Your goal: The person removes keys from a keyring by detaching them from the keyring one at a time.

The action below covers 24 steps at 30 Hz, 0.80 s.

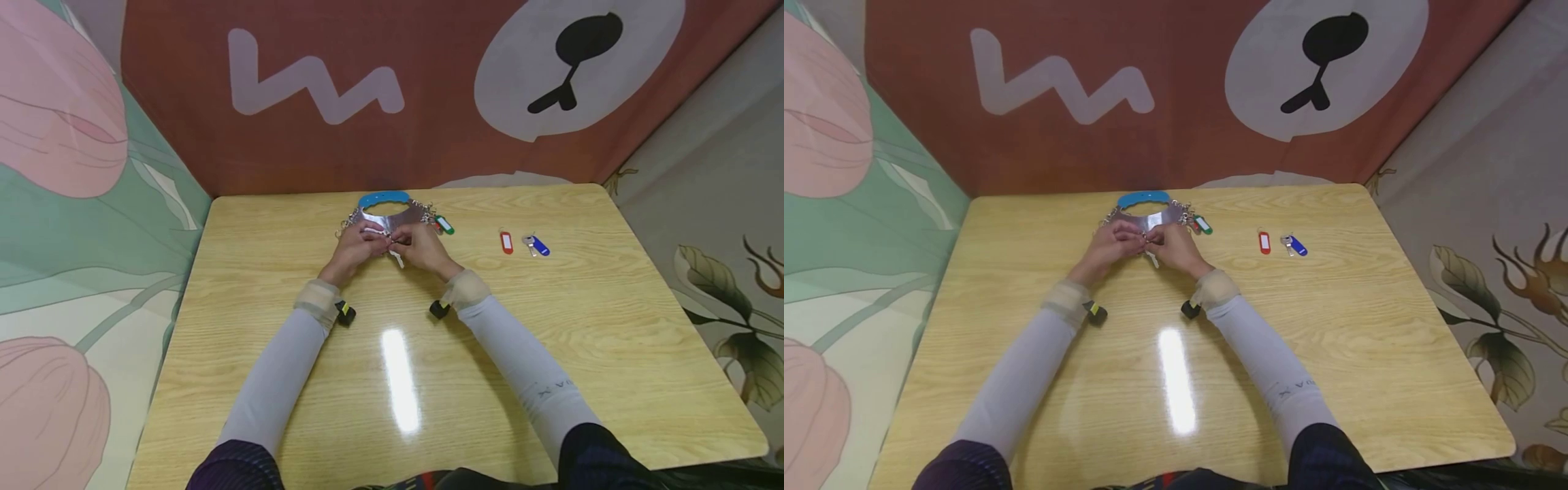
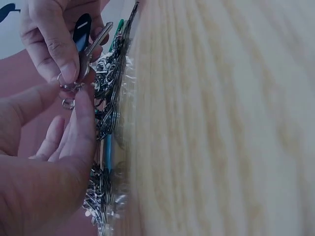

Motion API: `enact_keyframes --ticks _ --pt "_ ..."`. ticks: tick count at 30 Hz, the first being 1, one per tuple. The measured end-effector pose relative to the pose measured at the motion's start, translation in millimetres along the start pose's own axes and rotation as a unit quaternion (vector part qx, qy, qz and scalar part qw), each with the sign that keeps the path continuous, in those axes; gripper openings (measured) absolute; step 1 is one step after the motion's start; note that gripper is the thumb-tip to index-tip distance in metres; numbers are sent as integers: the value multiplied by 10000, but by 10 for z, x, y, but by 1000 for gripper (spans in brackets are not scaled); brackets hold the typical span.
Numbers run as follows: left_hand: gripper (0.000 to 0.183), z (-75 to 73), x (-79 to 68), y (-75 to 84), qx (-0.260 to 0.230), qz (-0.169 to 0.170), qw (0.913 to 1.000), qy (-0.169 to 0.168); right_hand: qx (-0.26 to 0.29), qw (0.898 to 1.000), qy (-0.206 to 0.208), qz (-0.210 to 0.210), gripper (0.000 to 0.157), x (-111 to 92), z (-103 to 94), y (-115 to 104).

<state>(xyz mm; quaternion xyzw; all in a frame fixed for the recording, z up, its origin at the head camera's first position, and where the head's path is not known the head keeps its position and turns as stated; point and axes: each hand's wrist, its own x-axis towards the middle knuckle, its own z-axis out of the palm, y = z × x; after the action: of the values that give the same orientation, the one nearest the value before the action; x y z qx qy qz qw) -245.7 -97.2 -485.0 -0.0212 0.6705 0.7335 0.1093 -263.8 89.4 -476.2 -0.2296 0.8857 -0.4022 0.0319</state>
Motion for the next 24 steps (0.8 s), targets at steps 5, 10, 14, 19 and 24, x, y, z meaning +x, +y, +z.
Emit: enact_keyframes --ticks 5,10,14,19,24 --pt "37 11 -21 35 698 270 9972 92 5 9999 -93 -110 7 -23 -16 10" --pt "33 16 -22 51 1723 652 9829 30 5 9999 29 -126 6 -28 -21 31" --pt "22 3 -5 53 2202 764 9723 148 130 9999 61 -10 8 -20 -15 21" --pt "14 -14 22 29 2346 735 9686 363 205 9995 182 163 10 -15 2 -2" --pt "13 -3 23 33 2273 741 9697 495 329 9985 335 283 10 -22 17 -12"
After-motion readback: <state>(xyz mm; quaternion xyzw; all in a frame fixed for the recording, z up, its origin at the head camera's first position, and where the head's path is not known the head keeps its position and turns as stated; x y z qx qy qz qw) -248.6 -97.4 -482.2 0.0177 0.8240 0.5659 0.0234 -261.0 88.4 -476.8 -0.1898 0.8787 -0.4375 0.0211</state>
